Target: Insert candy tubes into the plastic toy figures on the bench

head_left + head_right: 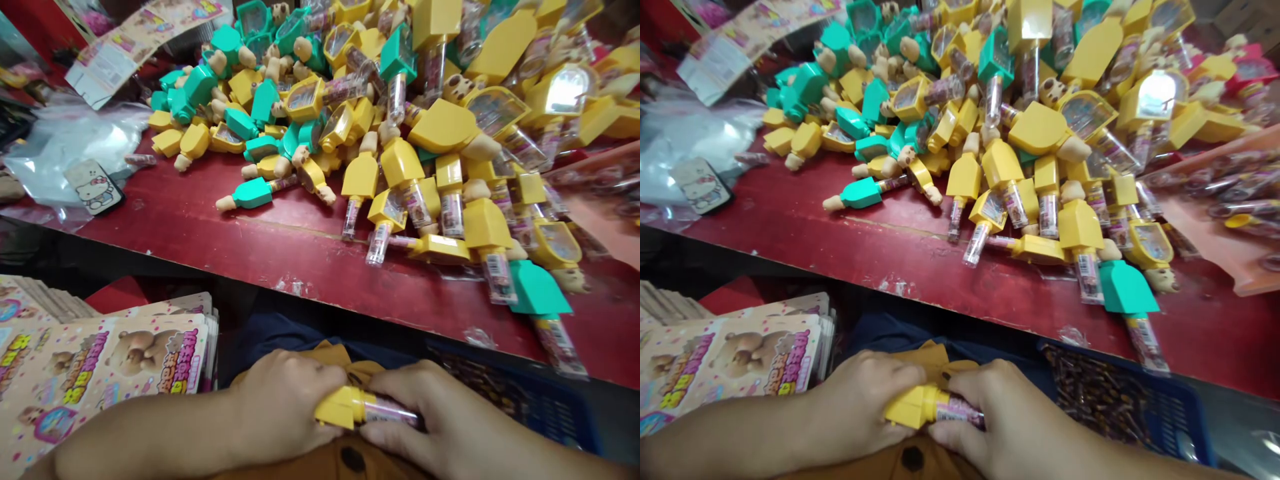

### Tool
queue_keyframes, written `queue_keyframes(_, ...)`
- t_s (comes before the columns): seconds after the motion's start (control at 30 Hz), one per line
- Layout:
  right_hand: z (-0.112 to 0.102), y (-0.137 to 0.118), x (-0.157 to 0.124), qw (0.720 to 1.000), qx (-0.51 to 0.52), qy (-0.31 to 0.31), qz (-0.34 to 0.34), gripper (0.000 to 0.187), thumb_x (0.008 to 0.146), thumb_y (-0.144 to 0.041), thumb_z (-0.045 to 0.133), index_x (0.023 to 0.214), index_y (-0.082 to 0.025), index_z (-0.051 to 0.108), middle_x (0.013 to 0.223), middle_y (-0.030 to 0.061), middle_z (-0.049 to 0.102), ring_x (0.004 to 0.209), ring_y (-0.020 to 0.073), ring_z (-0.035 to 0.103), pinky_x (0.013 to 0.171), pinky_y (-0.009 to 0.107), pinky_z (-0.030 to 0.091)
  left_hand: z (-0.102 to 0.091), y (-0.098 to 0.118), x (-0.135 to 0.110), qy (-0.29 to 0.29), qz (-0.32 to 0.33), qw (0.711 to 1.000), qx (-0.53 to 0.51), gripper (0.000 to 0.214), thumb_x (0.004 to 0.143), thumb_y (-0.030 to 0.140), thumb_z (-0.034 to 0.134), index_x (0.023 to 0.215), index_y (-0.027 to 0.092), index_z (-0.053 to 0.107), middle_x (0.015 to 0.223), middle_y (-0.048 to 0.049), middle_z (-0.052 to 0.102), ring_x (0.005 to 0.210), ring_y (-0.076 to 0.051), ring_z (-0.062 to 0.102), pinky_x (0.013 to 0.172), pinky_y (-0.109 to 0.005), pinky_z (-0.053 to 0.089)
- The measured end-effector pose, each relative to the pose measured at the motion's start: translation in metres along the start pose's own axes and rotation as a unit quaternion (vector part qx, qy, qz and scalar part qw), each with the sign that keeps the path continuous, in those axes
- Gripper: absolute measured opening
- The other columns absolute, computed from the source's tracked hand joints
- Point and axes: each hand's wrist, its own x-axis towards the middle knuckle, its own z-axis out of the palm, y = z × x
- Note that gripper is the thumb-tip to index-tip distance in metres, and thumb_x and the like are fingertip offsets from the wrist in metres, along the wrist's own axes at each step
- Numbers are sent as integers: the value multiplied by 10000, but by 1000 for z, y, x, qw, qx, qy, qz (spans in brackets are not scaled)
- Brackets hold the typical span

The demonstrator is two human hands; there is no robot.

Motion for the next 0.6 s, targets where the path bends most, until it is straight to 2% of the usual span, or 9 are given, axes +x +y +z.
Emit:
queue_keyframes(0.07,-1,7,9,982,161,-43,84,360,750,-517,545,635,-178,504,502,-48,388,442,97,294,417,221,171,0,1,3,-9,-24,999,28,183,781,375,575,877,221,553,781,-13,660,687,-250,648,603,-354,530)
queue_keyframes(0.13,-4,14,16,936,294,-101,166,434,697,-623,529,668,-193,476,432,-93,245,383,83,125,381,228,81,-2,2,5,-9,-33,998,55,191,787,375,572,894,218,553,805,-29,666,694,-271,651,601,-389,537)
queue_keyframes(0.2,-9,18,21,923,310,-142,181,465,704,-662,497,697,-197,479,410,-104,210,366,87,89,365,229,65,-7,1,7,-5,-29,997,67,202,789,381,575,909,219,551,818,-31,667,690,-274,650,594,-397,537)
queue_keyframes(0.23,-12,19,21,947,255,-127,146,451,729,-640,498,710,-190,498,428,-85,277,368,92,163,368,220,116,-11,0,8,-3,-28,997,66,208,791,389,578,913,224,549,813,-26,667,682,-271,650,588,-391,534)
queue_keyframes(0.3,-16,19,17,999,46,-15,15,377,821,-537,485,736,-173,542,550,-15,444,470,131,358,444,231,246,-18,-3,9,8,-39,997,61,232,790,418,586,929,236,546,794,-17,667,674,-263,648,574,-371,526)
queue_keyframes(0.37,-16,21,10,966,-183,128,-128,309,918,-408,434,777,-174,578,680,36,531,605,181,444,543,275,293,-23,-5,11,20,-33,998,59,227,794,419,587,928,241,544,782,-8,664,680,-252,646,576,-352,518)
queue_keyframes(0.43,-13,24,3,926,-270,181,-193,353,976,-375,357,786,-178,579,686,43,542,610,188,443,552,292,278,-24,-5,13,29,1,997,75,200,801,392,581,918,234,541,787,-3,656,680,-239,639,578,-337,513)
queue_keyframes(0.53,-7,27,1,993,-48,73,-86,446,934,-540,399,697,-174,495,610,-3,475,523,131,387,489,248,253,-20,-4,20,27,50,988,143,143,824,323,536,916,214,543,787,-17,642,653,-231,624,547,-327,500)
queue_keyframes(0.6,-8,27,3,979,197,-39,43,505,830,-672,458,683,-189,438,496,-62,348,419,91,258,408,214,184,-20,-2,24,18,64,981,182,127,840,280,493,928,204,544,781,-30,637,643,-231,619,526,-320,490)
